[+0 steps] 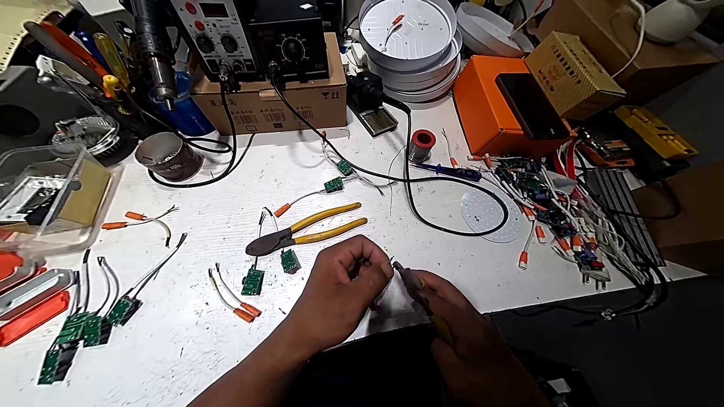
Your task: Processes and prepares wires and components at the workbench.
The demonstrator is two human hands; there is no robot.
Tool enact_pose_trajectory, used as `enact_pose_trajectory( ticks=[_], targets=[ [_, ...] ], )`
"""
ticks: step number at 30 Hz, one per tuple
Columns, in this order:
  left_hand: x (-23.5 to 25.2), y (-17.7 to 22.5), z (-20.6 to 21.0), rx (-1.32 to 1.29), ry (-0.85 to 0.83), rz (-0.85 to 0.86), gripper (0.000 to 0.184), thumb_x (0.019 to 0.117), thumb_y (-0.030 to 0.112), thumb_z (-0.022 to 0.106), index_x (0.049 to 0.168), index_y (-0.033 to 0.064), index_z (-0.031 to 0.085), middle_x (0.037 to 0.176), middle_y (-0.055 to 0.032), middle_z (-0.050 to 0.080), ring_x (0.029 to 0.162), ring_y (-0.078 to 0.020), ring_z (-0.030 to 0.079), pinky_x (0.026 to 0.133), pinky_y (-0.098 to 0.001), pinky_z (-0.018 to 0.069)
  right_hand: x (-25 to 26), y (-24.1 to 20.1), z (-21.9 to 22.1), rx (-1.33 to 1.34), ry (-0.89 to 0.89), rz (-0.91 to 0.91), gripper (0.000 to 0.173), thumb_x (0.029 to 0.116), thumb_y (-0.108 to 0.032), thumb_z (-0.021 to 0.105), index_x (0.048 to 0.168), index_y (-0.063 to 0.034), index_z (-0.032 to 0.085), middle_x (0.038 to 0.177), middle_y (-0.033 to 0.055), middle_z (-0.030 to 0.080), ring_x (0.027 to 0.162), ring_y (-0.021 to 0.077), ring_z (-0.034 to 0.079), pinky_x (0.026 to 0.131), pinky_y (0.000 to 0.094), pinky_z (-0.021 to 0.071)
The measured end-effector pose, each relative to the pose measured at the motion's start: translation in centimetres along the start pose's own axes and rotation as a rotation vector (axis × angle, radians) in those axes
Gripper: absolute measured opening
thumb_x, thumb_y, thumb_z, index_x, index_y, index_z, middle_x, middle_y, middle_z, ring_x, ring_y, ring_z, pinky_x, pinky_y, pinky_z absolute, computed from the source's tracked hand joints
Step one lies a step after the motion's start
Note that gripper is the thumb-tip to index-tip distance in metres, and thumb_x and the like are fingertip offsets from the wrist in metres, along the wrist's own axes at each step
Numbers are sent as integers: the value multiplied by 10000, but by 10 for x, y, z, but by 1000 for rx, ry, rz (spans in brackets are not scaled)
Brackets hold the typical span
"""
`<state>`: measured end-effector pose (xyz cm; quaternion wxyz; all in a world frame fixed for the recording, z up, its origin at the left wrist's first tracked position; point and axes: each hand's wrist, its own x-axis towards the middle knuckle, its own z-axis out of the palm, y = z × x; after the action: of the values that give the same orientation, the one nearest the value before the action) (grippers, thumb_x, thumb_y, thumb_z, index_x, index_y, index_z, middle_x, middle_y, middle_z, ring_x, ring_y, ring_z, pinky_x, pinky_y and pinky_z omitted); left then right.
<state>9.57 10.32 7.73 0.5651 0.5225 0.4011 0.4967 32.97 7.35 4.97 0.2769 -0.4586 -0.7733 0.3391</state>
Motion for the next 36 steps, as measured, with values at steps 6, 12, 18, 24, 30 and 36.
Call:
enact_pose_trajectory(
  ticks=[6, 12, 18, 24, 30, 36],
  targets=[
    [-2, 1, 0, -17, -44, -12, 75, 979, 75, 596, 919, 69, 642, 764, 22, 657, 657, -34, 618, 587, -176, 506, 2, -1, -3, 16, -21, 5, 577, 695, -38, 563, 1251, -109, 701, 1446, 81, 565, 1278, 133, 577, 993, 309, 541],
    [-1, 2, 0, -18, -31, -4, 68, 984, 81, 612, 934, 61, 655, 745, 37, 636, 660, -34, 609, 613, -179, 511, 2, -2, -5, 52, -50, -1, 551, 715, -38, 567, 1244, -99, 708, 1427, 82, 585, 1242, 111, 604, 973, 280, 553],
    [-2, 0, 2, 4, -8, 11, 58, 962, 84, 694, 941, 30, 700, 787, 7, 685, 710, -61, 656, 685, -218, 570, 2, -3, -2, 11, -15, 20, 548, 739, -52, 551, 1259, -130, 706, 1390, 53, 599, 1214, 99, 608, 955, 285, 558],
    [-3, -1, 2, 108, 6, 81, 55, 959, 85, 690, 926, 42, 691, 815, 12, 687, 749, -60, 667, 719, -224, 584, 2, -2, -3, 59, -42, 16, 559, 746, -43, 547, 1280, -114, 698, 1388, 57, 600, 1209, 92, 609, 952, 267, 557],
    [-2, 0, -3, 5, -131, -50, 72, 990, 102, 634, 923, 79, 648, 744, 47, 632, 661, -43, 621, 645, -218, 561, 13, -9, -8, 355, 89, 37, 296, 993, -220, 623, 1217, -56, 727, 1312, 70, 657, 1011, 25, 663, 795, 164, 573],
    [-5, 1, 0, 49, -263, -77, 66, 981, 109, 674, 931, 66, 678, 754, 50, 647, 673, -8, 604, 622, -165, 511, 34, -15, -6, 569, 149, -138, 258, 975, -204, 707, 1108, 15, 740, 1222, 128, 683, 887, 49, 657, 713, 171, 559]
  ],
)
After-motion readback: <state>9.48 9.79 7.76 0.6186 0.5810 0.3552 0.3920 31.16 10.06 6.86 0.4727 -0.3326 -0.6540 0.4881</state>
